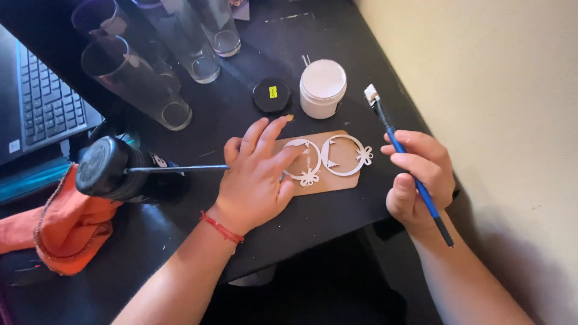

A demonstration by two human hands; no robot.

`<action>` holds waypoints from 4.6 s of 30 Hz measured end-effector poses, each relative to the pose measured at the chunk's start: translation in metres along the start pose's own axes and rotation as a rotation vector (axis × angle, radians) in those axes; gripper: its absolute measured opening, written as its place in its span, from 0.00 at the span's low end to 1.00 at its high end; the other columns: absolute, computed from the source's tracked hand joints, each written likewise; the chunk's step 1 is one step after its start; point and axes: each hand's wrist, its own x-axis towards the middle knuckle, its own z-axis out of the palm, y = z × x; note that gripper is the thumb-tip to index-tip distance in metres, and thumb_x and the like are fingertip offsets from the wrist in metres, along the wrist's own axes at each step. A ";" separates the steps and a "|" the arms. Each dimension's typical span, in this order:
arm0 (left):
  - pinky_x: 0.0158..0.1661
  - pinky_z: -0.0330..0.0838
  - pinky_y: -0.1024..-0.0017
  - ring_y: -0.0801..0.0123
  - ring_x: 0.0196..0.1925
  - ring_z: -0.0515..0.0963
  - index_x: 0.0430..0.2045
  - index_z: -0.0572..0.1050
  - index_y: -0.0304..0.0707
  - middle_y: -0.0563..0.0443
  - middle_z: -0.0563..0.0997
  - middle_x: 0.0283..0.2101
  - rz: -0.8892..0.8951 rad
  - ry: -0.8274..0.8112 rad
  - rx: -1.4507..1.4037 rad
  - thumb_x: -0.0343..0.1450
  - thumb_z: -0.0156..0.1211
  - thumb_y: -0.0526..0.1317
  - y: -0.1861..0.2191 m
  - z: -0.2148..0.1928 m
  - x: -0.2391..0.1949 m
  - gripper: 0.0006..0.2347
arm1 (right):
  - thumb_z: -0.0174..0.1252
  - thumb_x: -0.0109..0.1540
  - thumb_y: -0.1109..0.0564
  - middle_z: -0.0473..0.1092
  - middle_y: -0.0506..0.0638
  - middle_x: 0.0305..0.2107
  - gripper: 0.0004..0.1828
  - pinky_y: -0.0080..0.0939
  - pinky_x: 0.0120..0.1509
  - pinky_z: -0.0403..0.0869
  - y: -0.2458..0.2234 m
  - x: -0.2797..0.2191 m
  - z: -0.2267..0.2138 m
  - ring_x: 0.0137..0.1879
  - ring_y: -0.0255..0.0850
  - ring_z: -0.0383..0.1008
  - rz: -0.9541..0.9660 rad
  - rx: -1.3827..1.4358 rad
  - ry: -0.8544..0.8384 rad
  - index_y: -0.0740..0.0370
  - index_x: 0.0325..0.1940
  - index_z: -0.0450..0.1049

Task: Painting a small white decorative cutout with white paint using a brush at a desk.

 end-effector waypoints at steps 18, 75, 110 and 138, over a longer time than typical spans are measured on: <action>0.49 0.58 0.48 0.55 0.65 0.66 0.38 0.79 0.53 0.50 0.73 0.60 -0.048 0.003 0.006 0.54 0.57 0.45 0.032 -0.008 0.023 0.18 | 0.48 0.68 0.58 0.68 0.67 0.41 0.08 0.43 0.43 0.82 -0.008 0.000 -0.007 0.39 0.56 0.80 0.055 0.024 0.030 0.67 0.42 0.65; 0.39 0.70 0.74 0.74 0.31 0.74 0.39 0.80 0.39 0.60 0.81 0.30 -0.393 0.232 -1.284 0.73 0.49 0.36 0.013 -0.002 -0.001 0.10 | 0.59 0.61 0.58 0.73 0.54 0.41 0.04 0.42 0.59 0.71 -0.072 0.087 0.018 0.49 0.44 0.75 0.250 -0.271 -0.379 0.61 0.33 0.75; 0.47 0.78 0.65 0.58 0.48 0.82 0.44 0.80 0.40 0.43 0.83 0.42 -0.706 -0.102 -1.259 0.73 0.56 0.38 -0.016 -0.011 0.012 0.09 | 0.62 0.65 0.58 0.73 0.56 0.30 0.05 0.43 0.42 0.79 0.031 0.121 0.066 0.35 0.47 0.78 0.273 -0.137 -0.437 0.62 0.41 0.78; 0.22 0.72 0.74 0.70 0.17 0.76 0.26 0.75 0.33 0.47 0.80 0.22 -0.884 -0.089 -1.492 0.70 0.54 0.33 -0.003 -0.009 0.016 0.04 | 0.51 0.65 0.62 0.72 0.68 0.36 0.05 0.49 0.50 0.83 -0.095 0.058 -0.012 0.40 0.57 0.81 0.406 0.004 -0.028 0.62 0.42 0.62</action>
